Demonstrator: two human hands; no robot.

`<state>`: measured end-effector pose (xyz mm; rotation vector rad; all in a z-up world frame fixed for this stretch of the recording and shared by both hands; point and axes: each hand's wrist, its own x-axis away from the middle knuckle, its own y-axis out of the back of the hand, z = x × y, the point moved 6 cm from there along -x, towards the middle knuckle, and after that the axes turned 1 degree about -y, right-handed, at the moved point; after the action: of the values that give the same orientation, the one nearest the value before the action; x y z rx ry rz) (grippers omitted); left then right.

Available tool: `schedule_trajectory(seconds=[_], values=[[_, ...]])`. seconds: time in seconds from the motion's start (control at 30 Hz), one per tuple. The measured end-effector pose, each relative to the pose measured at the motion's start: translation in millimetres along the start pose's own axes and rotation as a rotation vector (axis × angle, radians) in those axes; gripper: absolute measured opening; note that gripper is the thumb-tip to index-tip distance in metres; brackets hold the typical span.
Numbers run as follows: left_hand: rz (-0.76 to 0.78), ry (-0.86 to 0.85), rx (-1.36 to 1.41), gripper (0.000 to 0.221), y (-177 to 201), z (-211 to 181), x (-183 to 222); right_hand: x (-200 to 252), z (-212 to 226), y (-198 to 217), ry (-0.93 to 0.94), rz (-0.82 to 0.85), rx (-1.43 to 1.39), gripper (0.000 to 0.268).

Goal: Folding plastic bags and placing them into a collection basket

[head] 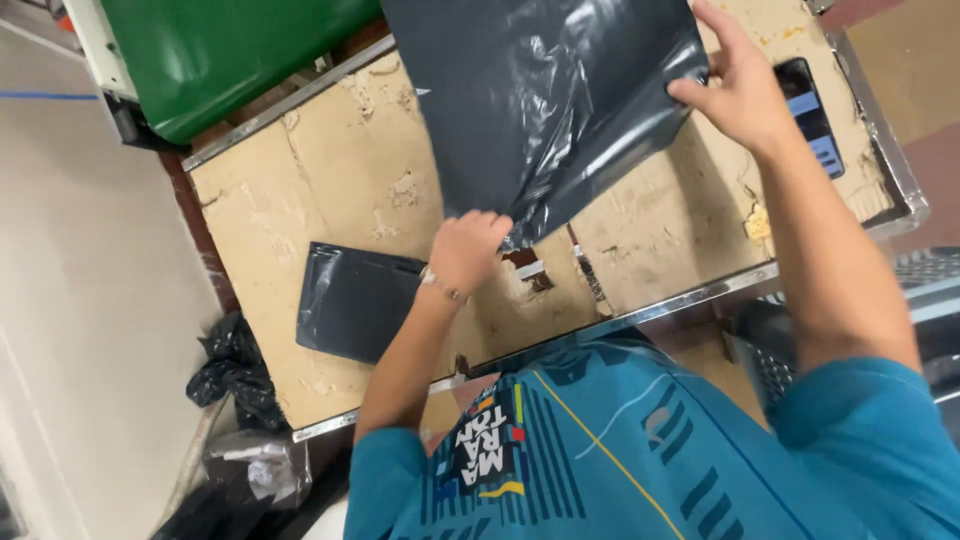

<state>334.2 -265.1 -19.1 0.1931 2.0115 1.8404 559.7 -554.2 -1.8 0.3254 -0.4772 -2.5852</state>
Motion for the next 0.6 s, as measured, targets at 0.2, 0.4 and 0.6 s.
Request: schedule_trajectory(seconds=[0.2, 0.4, 0.6], values=[[0.554, -0.107, 0.309, 0.014, 163.0, -60.9, 56.5, 148.5, 32.6, 45.1, -0.211, 0.220, -0.302, 0.022], [0.763, -0.742, 0.942, 0.032, 231.5, -85.5, 90.2, 281.8, 114.6, 54.0, -0.487, -0.152, -0.126, 0.007], [0.852, -0.698, 1.027, 0.021, 197.4, 9.1, 12.1, 161.0, 133.1, 37.9, -0.073, -0.244, 0.255, 0.007]])
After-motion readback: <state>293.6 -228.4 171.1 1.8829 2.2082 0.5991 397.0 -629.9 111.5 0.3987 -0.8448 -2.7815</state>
